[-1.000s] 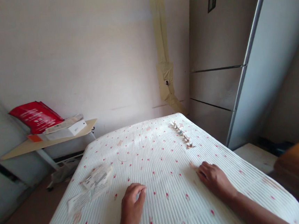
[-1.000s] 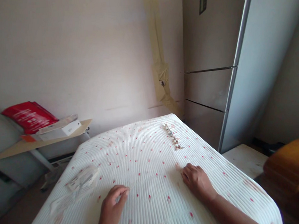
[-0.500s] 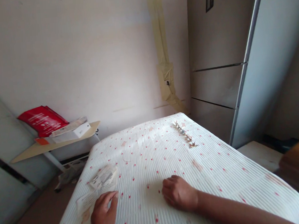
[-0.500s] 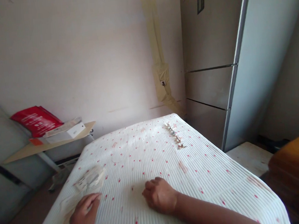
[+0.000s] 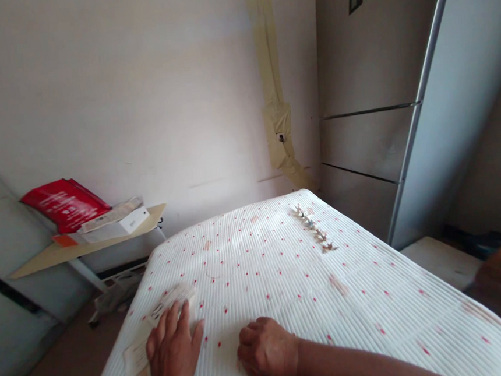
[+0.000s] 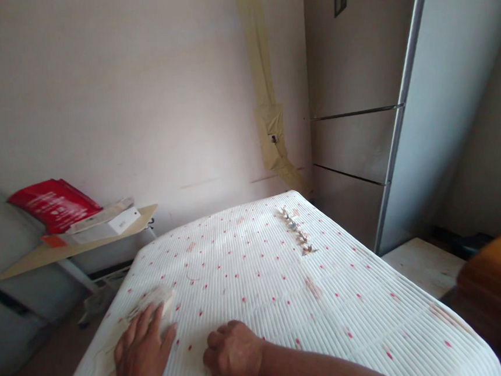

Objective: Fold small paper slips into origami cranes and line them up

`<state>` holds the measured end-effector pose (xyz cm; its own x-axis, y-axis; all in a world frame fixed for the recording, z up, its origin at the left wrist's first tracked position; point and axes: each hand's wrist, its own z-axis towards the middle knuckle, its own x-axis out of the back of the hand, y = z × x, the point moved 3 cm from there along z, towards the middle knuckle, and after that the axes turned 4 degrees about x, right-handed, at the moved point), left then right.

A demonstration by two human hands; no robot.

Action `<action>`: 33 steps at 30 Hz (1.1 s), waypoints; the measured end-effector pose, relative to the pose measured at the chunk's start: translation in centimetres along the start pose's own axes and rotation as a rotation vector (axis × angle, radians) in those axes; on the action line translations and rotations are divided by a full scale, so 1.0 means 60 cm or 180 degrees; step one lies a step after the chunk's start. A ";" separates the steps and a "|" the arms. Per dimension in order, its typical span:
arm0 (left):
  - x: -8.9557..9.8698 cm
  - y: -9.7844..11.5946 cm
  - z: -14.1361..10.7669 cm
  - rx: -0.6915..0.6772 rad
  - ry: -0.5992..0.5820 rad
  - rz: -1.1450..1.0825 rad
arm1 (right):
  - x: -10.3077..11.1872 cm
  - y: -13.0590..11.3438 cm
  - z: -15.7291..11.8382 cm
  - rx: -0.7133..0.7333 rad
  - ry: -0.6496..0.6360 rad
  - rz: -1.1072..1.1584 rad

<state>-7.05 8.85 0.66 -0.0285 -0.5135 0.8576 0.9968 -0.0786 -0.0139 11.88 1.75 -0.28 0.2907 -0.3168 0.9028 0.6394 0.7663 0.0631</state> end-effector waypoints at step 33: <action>-0.049 -0.045 0.049 0.0285 -0.0477 0.0519 | -0.018 0.000 0.008 0.0015 0.0307 0.0001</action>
<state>-9.46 13.08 -0.32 0.1383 -0.3801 0.9146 0.9901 0.0746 -0.1187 11.24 2.38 -1.04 0.3582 -0.3688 0.8577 0.6359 0.7690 0.0651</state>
